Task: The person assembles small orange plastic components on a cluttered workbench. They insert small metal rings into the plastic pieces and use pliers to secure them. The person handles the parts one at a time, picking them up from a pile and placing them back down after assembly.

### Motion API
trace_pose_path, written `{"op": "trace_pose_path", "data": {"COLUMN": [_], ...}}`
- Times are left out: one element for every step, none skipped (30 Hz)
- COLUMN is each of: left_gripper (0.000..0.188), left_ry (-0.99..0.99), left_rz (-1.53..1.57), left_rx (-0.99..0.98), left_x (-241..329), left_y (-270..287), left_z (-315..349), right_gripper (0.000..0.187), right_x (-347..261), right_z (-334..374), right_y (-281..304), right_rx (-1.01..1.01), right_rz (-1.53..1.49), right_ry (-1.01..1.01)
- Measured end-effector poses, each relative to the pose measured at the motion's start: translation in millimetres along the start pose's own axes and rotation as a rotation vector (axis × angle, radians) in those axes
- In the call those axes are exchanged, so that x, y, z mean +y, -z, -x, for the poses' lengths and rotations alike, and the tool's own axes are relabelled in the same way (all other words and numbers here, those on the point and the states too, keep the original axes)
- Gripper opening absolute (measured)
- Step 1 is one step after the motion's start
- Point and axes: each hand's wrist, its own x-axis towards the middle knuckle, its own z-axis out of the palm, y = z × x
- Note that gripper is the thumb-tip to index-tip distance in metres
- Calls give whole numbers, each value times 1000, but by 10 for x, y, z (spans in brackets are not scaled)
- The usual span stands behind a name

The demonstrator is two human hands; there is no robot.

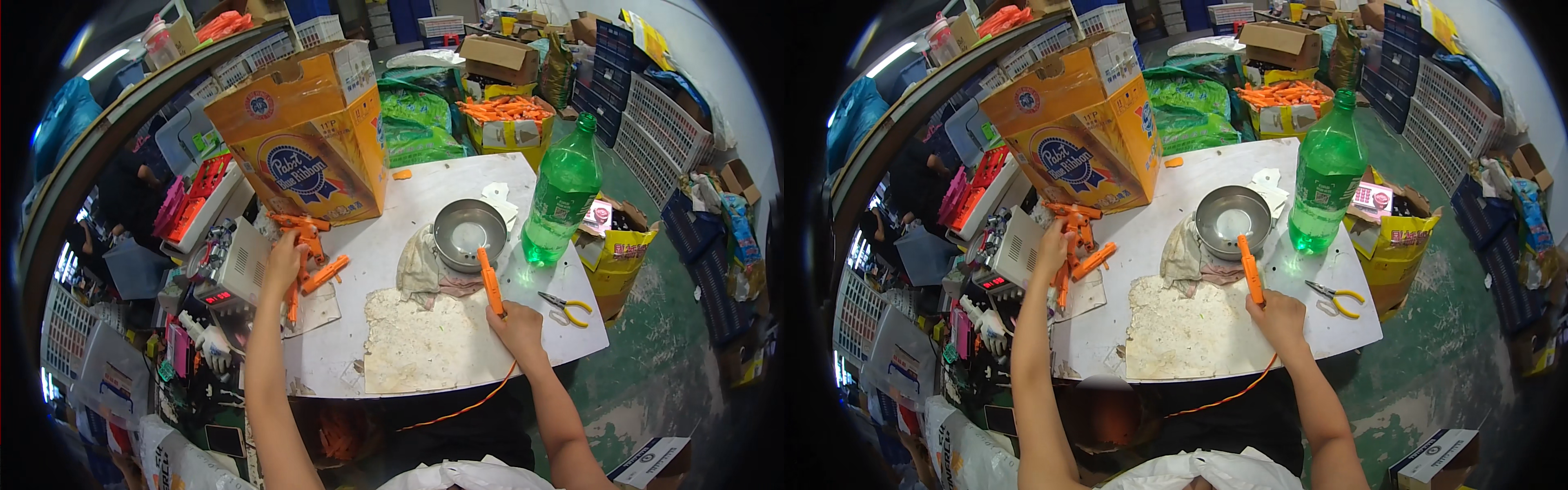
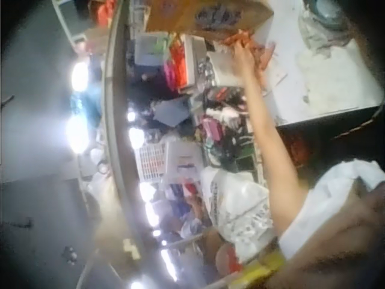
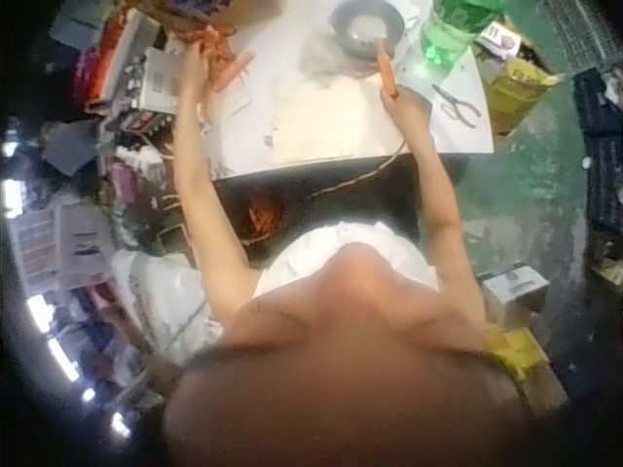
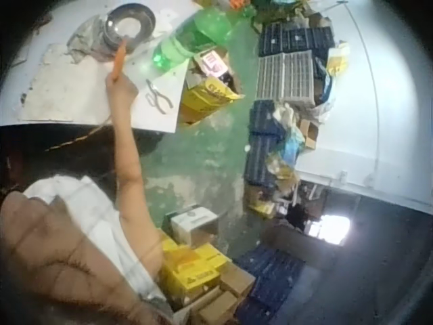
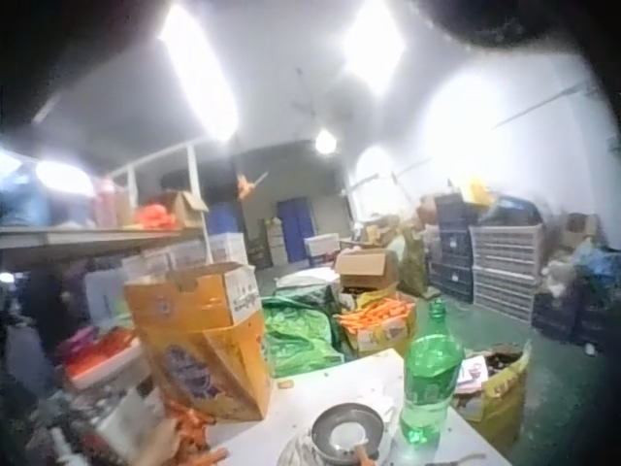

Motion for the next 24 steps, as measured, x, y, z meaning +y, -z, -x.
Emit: {"op": "trace_pose_path", "data": {"left_gripper": [28, 29, 31, 31, 31, 30, 29, 28, 27, 27, 26, 25, 26, 27, 28, 29, 35, 37, 38, 39, 42, 43, 43, 43], "left_ry": [139, 187, 230, 339, 447, 565, 687, 859, 1038, 1079, 1033, 1147, 1053, 1074, 1105, 1130, 1060, 1034, 1002, 971, 896, 881, 865, 848], "left_rz": [176, 422, 676, 1001, 1325, 1497, 1661, 1818, 1965, 1937, 2097, 2120, 2243, 2266, 2295, 2323, 2474, 2403, 2329, 2256, 2279, 2210, 2141, 2072], "left_rx": [85, 201, 314, 312, 299, 188, 65, 11, -45, -147, -296, -290, -372, -371, -377, -383, -394, -377, -358, -341, -341, -311, -282, -256], "left_x": [35, 87, 211, 516, 840, 968, 1065, 1195, 1348, 1519, 1520, 1697, 1804, 1905, 2079, 2189, 2220, 2293, 2397, 2461, 2466, 2492, 2522, 2538], "left_y": [-19, -63, -161, -183, -150, -132, -138, -174, -192, -223, -310, -279, -263, -244, -179, -140, -148, -132, -64, -34, -41, -34, -26, -18], "left_z": [71, 168, 269, 391, 556, 764, 990, 1193, 1387, 1562, 1793, 1930, 2083, 2155, 2205, 2248, 2339, 2368, 2378, 2396, 2418, 2437, 2452, 2458], "right_gripper": [31, 31, 31, 31, 31, 31, 31, 32, 34, 35, 34, 33, 32, 32, 32, 33, 33, 34, 35, 35, 35, 36, 36, 36], "right_x": [-6, -16, -9, 16, 34, 23, 14, 4, -11, -3, -16, -12, -19, -33, -24, -23, -31, -38, -49, -41, -42, -42, -44, -46], "right_z": [-3, 4, 11, 10, 16, 17, 12, 5, 3, 11, 9, 7, 16, 7, 7, 3, 9, 3, -4, -4, -14, -18, -14, -15], "right_y": [-6, -16, -15, -12, 4, 22, 25, 19, 18, 23, 30, 27, 23, 26, 22, 40, 59, 79, 93, 90, 74, 65, 67, 73], "right_rx": [0, -1, 0, 4, -2, -8, -18, -19, -23, -28, -33, -42, -57, -48, -46, -38, -52, -62, -69, -70, -70, -70, -66, -61], "right_rz": [6, -6, -12, -16, -7, -6, -6, -14, -25, -25, -25, -17, -10, -8, 2, 11, 9, 10, 6, 17, 22, 28, 27, 26], "right_ry": [7, 4, 0, -7, -17, -19, -22, -21, -21, -26, -29, -37, -46, -35, -31, -25, -31, -36, -37, -39, -36, -35, -28, -22]}}
